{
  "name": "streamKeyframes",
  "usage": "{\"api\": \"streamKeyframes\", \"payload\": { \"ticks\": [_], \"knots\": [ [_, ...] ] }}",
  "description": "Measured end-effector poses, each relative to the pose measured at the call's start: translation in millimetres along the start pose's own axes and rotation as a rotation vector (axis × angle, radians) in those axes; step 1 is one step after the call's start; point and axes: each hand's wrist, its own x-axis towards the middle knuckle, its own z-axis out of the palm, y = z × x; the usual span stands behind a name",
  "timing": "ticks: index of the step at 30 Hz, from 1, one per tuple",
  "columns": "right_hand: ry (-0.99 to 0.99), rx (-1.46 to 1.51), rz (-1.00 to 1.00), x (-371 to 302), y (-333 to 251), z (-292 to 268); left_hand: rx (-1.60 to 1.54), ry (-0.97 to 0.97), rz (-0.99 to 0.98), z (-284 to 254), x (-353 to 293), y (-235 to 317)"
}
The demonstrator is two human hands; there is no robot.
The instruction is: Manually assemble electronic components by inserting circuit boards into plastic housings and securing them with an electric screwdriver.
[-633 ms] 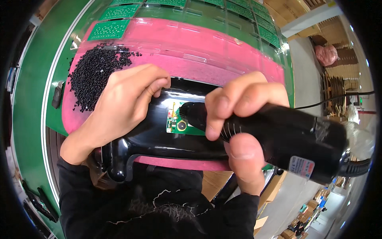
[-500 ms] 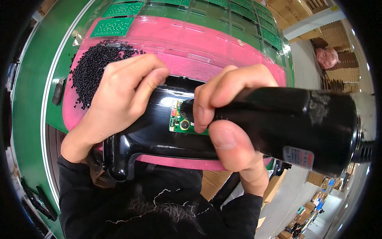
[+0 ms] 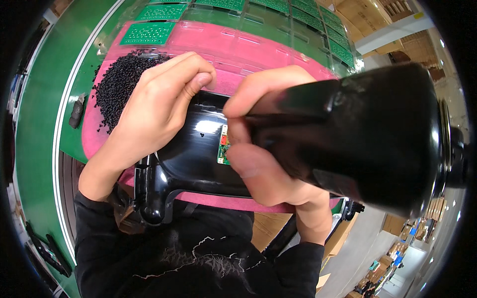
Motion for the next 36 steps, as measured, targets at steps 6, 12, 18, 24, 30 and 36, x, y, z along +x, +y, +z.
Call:
{"api": "streamKeyframes", "payload": {
  "ticks": [6,12,18,24,30,36],
  "knots": [
    [-0.158,0.014,-0.073,21,11,-14,-0.010,-0.047,0.025,4,2,-1],
    [0.045,0.100,-0.123,4,7,-3,0.071,-0.099,0.012,-2,1,4],
    [0.032,0.444,-0.278,-7,10,-17,0.083,-0.053,-0.006,0,4,11],
    [0.123,0.344,-0.159,-4,30,1,0.086,-0.091,0.095,3,-1,-5],
    [0.188,0.350,-0.435,-12,2,-11,0.094,-0.190,0.083,-1,-1,0],
    [0.228,0.444,-0.525,-21,-10,-19,-0.004,-0.207,0.200,6,0,4]
  ]
}}
